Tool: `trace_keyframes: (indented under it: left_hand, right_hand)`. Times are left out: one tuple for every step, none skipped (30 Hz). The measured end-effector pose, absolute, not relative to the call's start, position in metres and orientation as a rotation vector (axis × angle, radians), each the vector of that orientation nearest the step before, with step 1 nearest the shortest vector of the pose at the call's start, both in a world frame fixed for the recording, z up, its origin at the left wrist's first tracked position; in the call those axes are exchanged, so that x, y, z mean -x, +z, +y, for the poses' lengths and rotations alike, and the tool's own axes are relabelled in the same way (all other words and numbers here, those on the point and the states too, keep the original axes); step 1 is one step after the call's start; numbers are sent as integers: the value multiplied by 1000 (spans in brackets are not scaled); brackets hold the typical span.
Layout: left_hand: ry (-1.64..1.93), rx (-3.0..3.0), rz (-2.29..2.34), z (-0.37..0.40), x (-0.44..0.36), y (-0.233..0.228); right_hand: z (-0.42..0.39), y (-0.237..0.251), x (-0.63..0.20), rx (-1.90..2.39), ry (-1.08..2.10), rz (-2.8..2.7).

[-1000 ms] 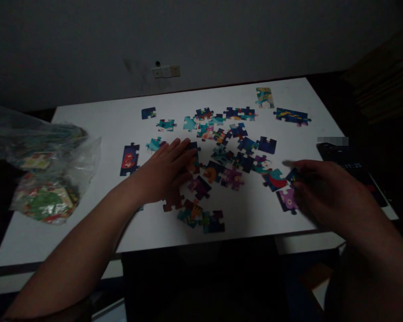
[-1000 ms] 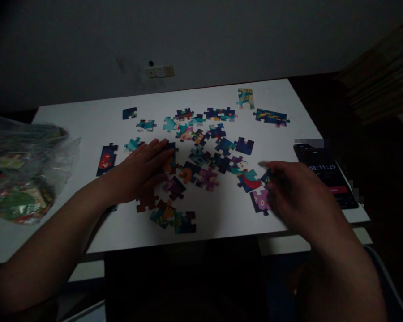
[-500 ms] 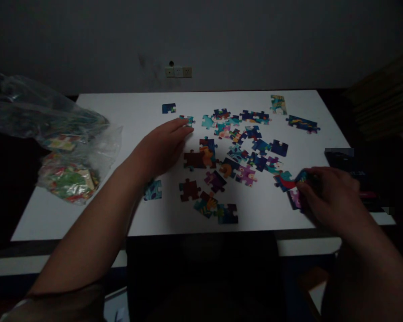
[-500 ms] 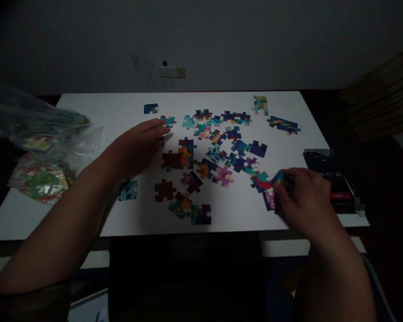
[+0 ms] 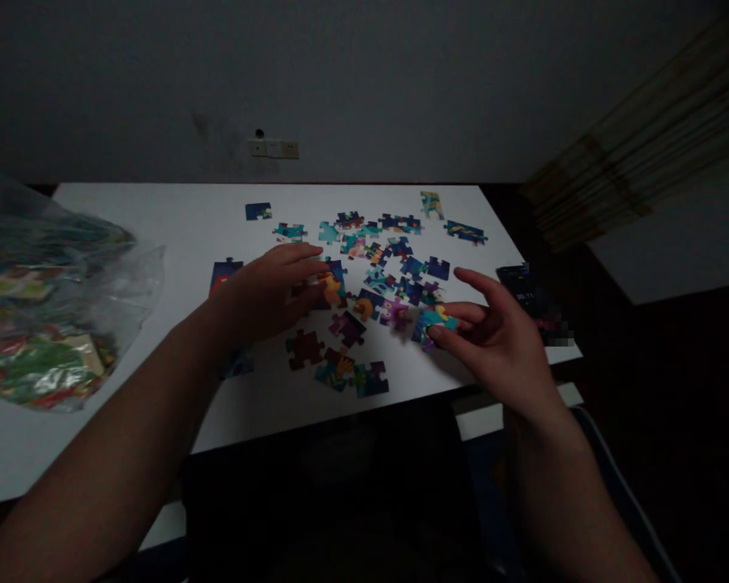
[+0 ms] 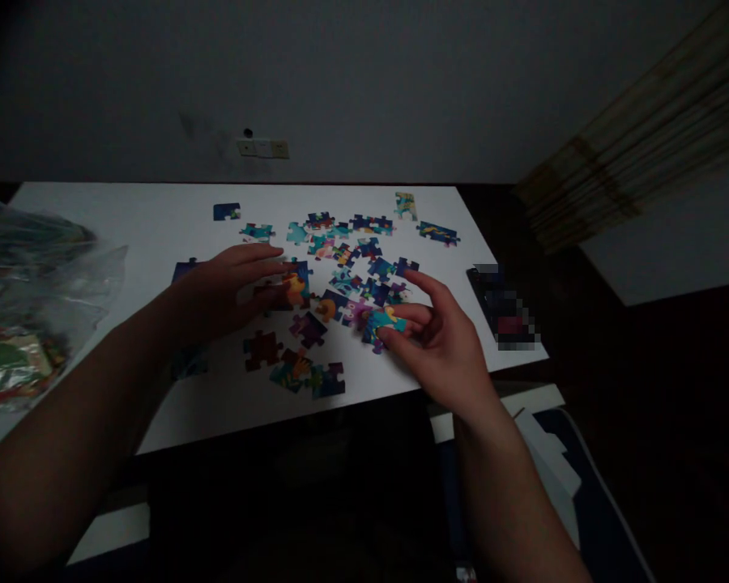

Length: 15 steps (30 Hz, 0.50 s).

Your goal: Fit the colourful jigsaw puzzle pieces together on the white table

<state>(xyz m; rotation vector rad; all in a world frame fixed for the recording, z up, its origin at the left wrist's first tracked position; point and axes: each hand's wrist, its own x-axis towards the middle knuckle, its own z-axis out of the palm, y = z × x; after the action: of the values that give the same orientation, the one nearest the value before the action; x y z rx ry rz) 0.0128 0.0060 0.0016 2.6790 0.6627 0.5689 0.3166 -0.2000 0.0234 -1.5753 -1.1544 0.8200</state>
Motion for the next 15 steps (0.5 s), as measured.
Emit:
trace_keyframes:
  left_hand:
    - [557, -2669, 639, 5, -14, 3]
    - [546, -2662, 612, 3, -15, 5]
    - [538, -2658, 589, 2, -15, 6]
    - [536, -2657, 573, 2, -15, 8]
    - [534, -2659, 563, 1, -15, 9]
    - [537, -2663, 558, 2, -15, 10]
    - [542, -2666, 553, 2, -15, 10]
    - [552, -2668, 549, 3, -14, 10]
    - [553, -2668, 539, 3, -12, 10]
    - [546, -2666, 524, 4, -11, 9]
    - [523, -2659, 510, 4, -10, 9]
    - [485, -2648, 495, 3, -10, 9]
    - [433, -2634, 478, 2, -9, 9]
    - [372, -2618, 459, -1, -10, 10]
    - [309, -2603, 439, -4, -11, 10]
  right_hand:
    - [-200, 25, -313, 1562, 833, -1168]
    - [-199, 26, -310, 1554, 842, -1184]
    - [-199, 28, -308, 1549, 848, -1203]
    - [-199, 30, -306, 1546, 852, -1226]
    - [-199, 32, -304, 1545, 851, -1250]
    - [-198, 34, -302, 1545, 844, -1274]
    - [-198, 37, -298, 1545, 833, -1296]
    - [-198, 39, -294, 1544, 825, -1314]
    - [-198, 42, -288, 1539, 828, -1335]
    - [-199, 43, -282, 1533, 847, -1364]
    - [-200, 42, -275, 1518, 880, -1411]
    - [-201, 40, -269, 1491, 923, -1485]
    - [-203, 35, -263, 1457, 969, -1579]
    - [-206, 29, -258, 1424, 1012, -1674]
    - [-209, 21, -255, 1390, 1051, -1748]
